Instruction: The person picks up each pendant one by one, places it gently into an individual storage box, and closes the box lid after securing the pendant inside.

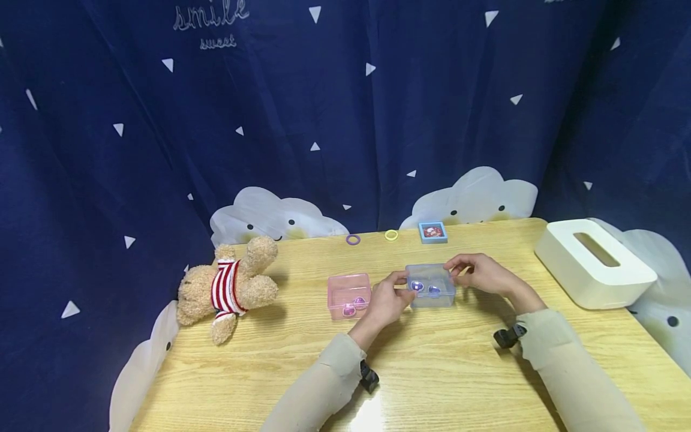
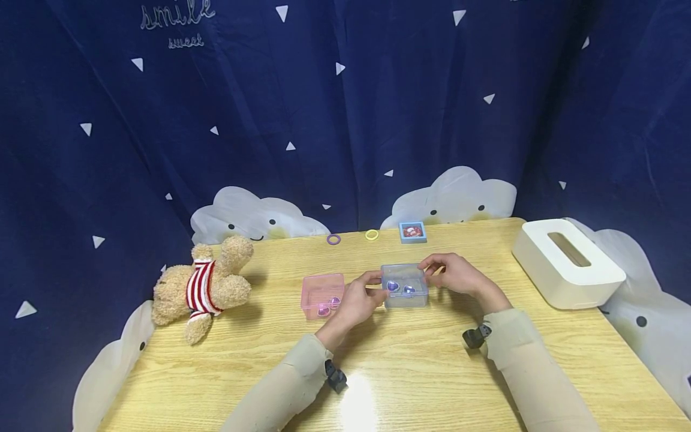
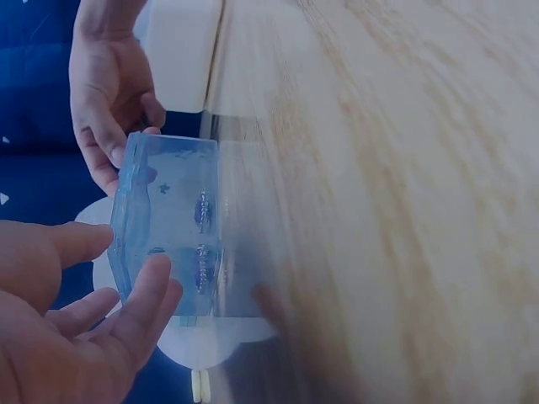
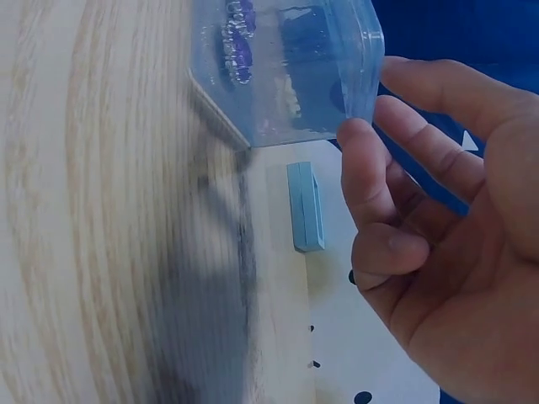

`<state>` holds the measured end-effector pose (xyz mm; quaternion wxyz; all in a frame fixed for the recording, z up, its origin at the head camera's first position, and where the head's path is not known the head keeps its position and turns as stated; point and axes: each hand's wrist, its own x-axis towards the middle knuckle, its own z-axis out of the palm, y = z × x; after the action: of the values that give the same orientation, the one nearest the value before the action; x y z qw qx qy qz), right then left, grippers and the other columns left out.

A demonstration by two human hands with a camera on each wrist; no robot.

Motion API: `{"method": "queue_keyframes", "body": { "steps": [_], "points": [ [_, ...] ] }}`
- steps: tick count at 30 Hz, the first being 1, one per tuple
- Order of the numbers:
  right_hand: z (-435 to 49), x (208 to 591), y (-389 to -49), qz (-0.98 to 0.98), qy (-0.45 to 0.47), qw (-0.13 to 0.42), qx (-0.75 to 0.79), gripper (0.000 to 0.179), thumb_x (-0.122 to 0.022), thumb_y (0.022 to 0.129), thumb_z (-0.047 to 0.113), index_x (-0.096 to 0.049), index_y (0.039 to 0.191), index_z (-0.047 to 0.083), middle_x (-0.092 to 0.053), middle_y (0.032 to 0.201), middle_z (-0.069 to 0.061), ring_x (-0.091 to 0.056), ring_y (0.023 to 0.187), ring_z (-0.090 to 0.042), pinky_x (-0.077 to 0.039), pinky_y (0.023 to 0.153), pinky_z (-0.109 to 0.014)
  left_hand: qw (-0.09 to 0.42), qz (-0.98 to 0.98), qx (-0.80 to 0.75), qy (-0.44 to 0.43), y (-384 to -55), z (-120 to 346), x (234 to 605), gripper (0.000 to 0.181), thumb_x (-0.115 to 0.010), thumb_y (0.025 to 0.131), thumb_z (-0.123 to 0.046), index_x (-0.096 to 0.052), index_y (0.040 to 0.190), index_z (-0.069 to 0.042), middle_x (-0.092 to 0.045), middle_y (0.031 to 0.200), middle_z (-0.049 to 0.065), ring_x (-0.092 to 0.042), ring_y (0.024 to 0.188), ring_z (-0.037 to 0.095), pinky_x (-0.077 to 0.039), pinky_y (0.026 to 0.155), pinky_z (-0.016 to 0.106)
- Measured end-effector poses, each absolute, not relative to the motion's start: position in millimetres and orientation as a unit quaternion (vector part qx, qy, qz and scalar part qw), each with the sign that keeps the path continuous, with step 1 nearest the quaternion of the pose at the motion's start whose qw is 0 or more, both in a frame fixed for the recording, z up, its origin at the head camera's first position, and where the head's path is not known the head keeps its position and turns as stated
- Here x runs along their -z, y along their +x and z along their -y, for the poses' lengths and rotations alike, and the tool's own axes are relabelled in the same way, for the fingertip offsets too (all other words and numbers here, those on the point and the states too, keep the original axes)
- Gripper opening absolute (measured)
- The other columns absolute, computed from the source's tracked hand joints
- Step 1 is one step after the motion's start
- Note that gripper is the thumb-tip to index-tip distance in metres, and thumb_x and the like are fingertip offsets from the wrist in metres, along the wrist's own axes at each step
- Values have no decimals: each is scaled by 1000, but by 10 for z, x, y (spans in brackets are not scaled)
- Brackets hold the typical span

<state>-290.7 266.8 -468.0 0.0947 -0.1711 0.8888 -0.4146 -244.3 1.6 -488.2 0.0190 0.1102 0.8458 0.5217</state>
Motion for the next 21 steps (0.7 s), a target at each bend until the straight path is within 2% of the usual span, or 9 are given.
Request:
{"method": "queue_keyframes", "body": {
  "steps": [10, 16, 21],
  "points": [
    [-2670, 4716, -2898, -885, -179, 82, 421, 32, -74, 88, 11, -68, 118, 4, -67, 98, -11, -57, 83, -18, -46, 63, -23, 20, -847, -521, 104, -2457, -22, 4890, 51, -77, 86, -12, -61, 135, -10, -70, 124, 15, -75, 92, 16, -59, 70, 17],
    [-2689, 4740, -2891, -887, -176, 83, 419, 33, -73, 89, 12, -67, 120, 3, -68, 99, -11, -57, 79, -17, -47, 61, -23, 23, -852, -512, 107, -2446, -8, 4889, 51, -76, 87, -15, -61, 136, -10, -69, 126, 16, -75, 91, 15, -58, 68, 16],
    [-2718, 4678, -2883, -895, -180, 70, 403, 28, -69, 92, 15, -67, 118, 5, -69, 99, -10, -60, 80, -17, -50, 65, -25, 16, -857, -502, 111, -2448, 60, 4808, 42, -71, 91, -14, -63, 131, -7, -70, 124, 13, -75, 93, 16, -57, 67, 16]
  ]
}}
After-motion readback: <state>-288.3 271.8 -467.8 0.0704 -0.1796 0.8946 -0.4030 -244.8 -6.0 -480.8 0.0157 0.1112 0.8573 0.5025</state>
